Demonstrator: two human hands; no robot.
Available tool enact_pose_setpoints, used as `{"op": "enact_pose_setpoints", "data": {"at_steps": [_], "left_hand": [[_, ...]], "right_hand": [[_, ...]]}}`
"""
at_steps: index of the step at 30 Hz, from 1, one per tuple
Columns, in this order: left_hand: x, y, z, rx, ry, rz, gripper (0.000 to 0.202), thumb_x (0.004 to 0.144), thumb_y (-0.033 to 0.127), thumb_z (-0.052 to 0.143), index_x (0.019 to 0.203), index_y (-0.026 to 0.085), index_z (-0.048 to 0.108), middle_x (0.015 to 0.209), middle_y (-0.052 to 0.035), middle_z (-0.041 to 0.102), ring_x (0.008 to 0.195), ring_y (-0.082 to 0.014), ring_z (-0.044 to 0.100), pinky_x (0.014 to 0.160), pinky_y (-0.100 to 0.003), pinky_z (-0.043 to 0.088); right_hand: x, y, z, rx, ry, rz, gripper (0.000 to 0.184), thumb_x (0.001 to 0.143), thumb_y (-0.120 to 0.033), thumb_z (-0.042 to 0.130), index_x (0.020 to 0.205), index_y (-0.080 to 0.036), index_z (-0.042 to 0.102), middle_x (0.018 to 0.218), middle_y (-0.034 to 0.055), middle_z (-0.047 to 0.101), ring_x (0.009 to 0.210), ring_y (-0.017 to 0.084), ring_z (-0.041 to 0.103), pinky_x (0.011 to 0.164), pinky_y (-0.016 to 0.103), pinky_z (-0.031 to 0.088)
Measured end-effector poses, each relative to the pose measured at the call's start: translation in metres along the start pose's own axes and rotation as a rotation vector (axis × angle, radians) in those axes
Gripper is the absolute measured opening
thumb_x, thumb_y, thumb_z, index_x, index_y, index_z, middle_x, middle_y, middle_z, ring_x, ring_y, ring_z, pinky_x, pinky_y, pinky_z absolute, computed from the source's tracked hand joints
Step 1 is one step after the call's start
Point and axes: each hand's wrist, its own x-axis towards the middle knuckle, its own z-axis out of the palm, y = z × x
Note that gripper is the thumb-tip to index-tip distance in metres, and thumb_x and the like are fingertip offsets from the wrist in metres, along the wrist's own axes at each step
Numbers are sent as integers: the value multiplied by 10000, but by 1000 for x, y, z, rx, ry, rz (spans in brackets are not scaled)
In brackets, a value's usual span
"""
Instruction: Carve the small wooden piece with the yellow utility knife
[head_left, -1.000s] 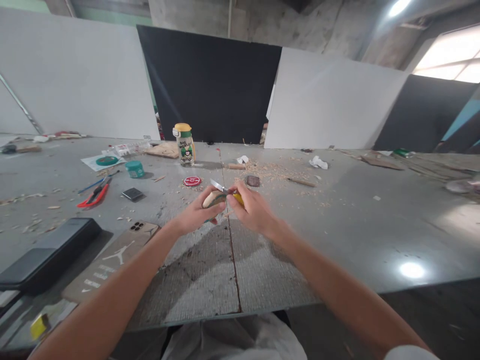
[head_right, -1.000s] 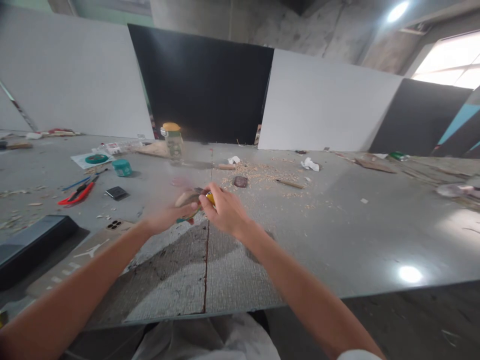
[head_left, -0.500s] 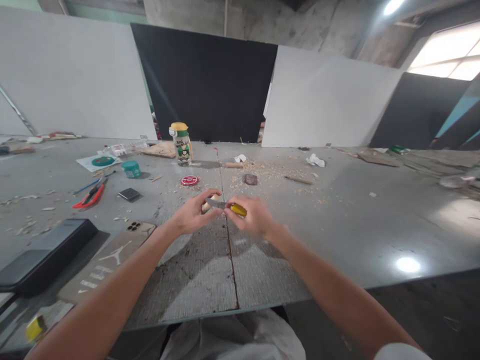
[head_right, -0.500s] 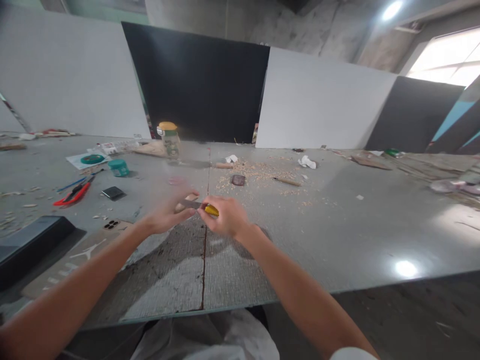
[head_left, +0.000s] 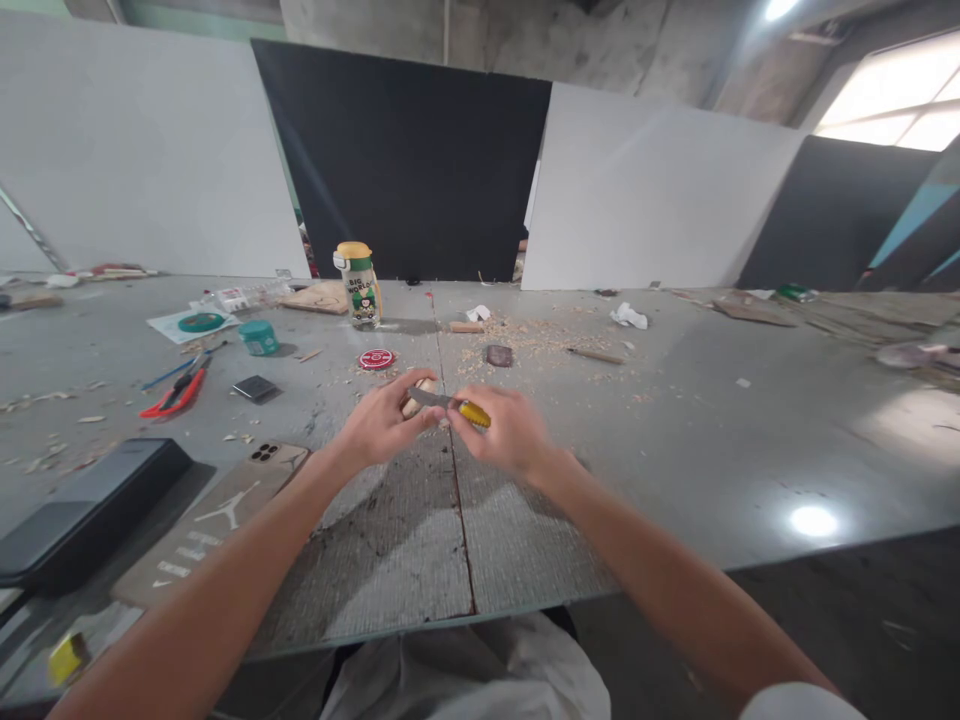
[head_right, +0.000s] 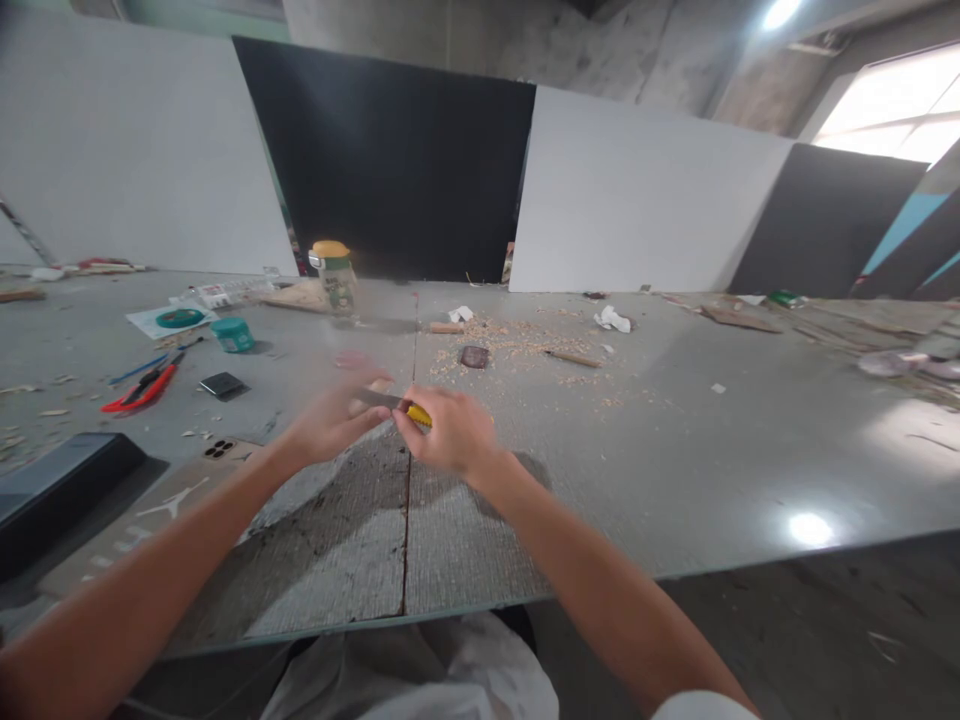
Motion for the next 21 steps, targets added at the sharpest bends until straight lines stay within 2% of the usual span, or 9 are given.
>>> {"op": "enact_pose_setpoints", "data": {"at_steps": [15, 21], "left_hand": [[2, 12, -2, 9, 6, -157, 570, 836, 636, 526, 1233, 232, 585, 739, -3, 603, 716, -202, 580, 676, -301, 429], [3, 16, -3, -24, 43, -165, 521, 842, 610, 537, 1195, 230, 591, 880, -25, 631, 759, -195, 590, 680, -314, 461]], "right_hand": [[-2, -11, -6, -82, 65, 37, 194, 933, -372, 498, 906, -219, 613, 899, 22, 696, 751, 153, 615, 651, 269, 362], [-1, -6, -9, -92, 85, 62, 179, 936, -350, 489, 915, -217, 606, 914, 31, 692, 767, 161, 616, 659, 276, 363]]}}
